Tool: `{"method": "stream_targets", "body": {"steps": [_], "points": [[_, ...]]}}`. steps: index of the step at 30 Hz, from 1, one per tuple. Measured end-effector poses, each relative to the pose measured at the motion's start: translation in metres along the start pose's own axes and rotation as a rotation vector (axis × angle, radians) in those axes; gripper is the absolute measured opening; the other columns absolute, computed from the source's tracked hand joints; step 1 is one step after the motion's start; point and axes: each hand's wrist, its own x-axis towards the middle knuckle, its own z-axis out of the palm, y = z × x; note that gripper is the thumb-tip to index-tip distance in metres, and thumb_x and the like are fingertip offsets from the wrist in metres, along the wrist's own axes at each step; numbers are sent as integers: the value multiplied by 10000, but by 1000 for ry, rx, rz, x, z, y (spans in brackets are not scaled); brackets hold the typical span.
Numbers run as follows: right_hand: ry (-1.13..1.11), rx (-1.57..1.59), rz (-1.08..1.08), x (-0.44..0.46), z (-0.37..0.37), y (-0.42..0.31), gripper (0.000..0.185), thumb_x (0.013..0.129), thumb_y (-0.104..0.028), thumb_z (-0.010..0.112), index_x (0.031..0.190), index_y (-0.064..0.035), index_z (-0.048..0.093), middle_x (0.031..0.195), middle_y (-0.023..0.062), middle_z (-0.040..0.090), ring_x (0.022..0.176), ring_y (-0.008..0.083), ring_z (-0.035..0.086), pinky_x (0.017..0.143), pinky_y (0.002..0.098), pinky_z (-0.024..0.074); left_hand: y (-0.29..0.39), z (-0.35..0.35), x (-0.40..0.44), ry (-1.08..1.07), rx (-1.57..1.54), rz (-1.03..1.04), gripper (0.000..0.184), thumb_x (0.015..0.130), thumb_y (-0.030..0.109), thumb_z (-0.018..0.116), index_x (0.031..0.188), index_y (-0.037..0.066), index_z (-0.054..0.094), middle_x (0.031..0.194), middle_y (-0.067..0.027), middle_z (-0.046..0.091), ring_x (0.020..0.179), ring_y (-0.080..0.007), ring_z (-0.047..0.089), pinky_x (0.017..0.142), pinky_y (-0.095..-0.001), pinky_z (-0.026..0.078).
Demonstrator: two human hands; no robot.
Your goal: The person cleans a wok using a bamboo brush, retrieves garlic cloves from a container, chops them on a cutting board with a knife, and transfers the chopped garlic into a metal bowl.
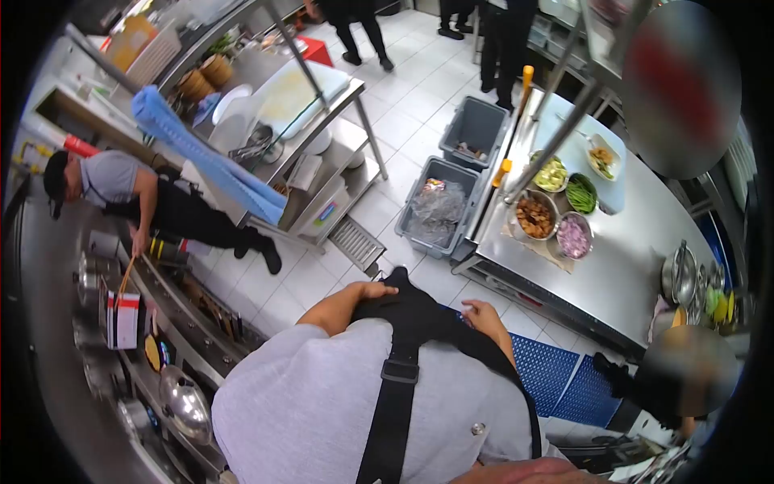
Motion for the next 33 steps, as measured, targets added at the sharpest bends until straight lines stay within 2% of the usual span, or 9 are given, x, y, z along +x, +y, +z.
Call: {"method": "stream_targets", "body": {"steps": [5, 11, 15, 16, 18, 20, 23, 28, 33], "points": [[-134, 12, -136, 90, 16, -94, 354, 949, -83, 650, 1290, 11, 658, 812, 64, 701, 683, 115, 641, 637, 282, 517, -14, -68, -16, -76, -126, -243, 715, 962, 627, 597, 1272, -10, 692, 1298, -146, 676, 1149, -253, 637, 1046, -407, 471], [-125, -59, -94, 222, 39, -202, 351, 927, -158, 688, 1248, -16, 688, 729, 66, 660, 657, 147, 631, 648, 338, 508, -105, -146, 75, 60, 505, 81, 907, 883, 727, 606, 1410, -10, 578, 1451, -250, 561, 1397, -374, 497, 1159, -454, 385], [-51, 0, -21, 304, 48, -233, 341, 922, -137, 675, 1238, -11, 693, 738, 82, 659, 659, 138, 627, 670, 330, 519, -53, -260, 0, -33, 380, 12, 885, 893, 624, 661, 1501, 10, 471, 1428, -203, 599, 1303, -379, 582, 1093, -478, 457], [-41, -27, 27, 316, 44, -241, 320, 917, -155, 651, 1199, -17, 713, 814, 135, 715, 717, 222, 683, 714, 374, 542, -35, -290, -17, -107, 353, -3, 876, 893, 602, 674, 1507, 13, 464, 1426, -192, 605, 1279, -376, 602, 1076, -476, 473], [11, -226, -35, 341, 43, -215, 323, 934, -197, 641, 1202, -32, 715, 748, 70, 698, 655, 149, 644, 642, 321, 537, 10, -332, -51, -92, 196, -81, 834, 879, 572, 710, 1470, 16, 515, 1408, -177, 623, 1248, -340, 625, 1064, -447, 482], [108, -391, -155, 367, 49, -161, 296, 911, -188, 598, 1118, -39, 748, 798, 107, 748, 639, 208, 694, 608, 365, 562, -31, -368, 26, 40, 242, 415, 741, 907, 510, 719, 1453, 43, 538, 1262, -161, 697, 1064, -261, 679, 887, -399, 553], [31, -59, 182, 378, 50, -156, 288, 907, -136, 627, 1125, 18, 734, 802, 98, 745, 640, 174, 697, 632, 366, 596, 99, -417, -36, 75, 58, 340, 628, 937, 362, 735, 1453, 53, 553, 1332, -176, 659, 1227, -245, 614, 1010, -382, 492], [115, -111, 200, 426, 41, -153, 299, 917, -161, 677, 1154, 11, 735, 829, 119, 747, 661, 176, 696, 648, 350, 596, 229, -477, -1, 158, 168, 730, 529, 943, 328, 715, 1383, 54, 607, 1173, -187, 706, 1033, -275, 707, 881, -364, 556], [145, -65, 270, 525, 23, -134, 276, 885, -187, 669, 1103, -53, 771, 913, 136, 770, 774, 244, 739, 687, 371, 589, 373, -551, 43, 234, 316, 798, 391, 962, 223, 696, 1308, 42, 666, 1118, -121, 737, 919, -180, 697, 818, -332, 560]]}}
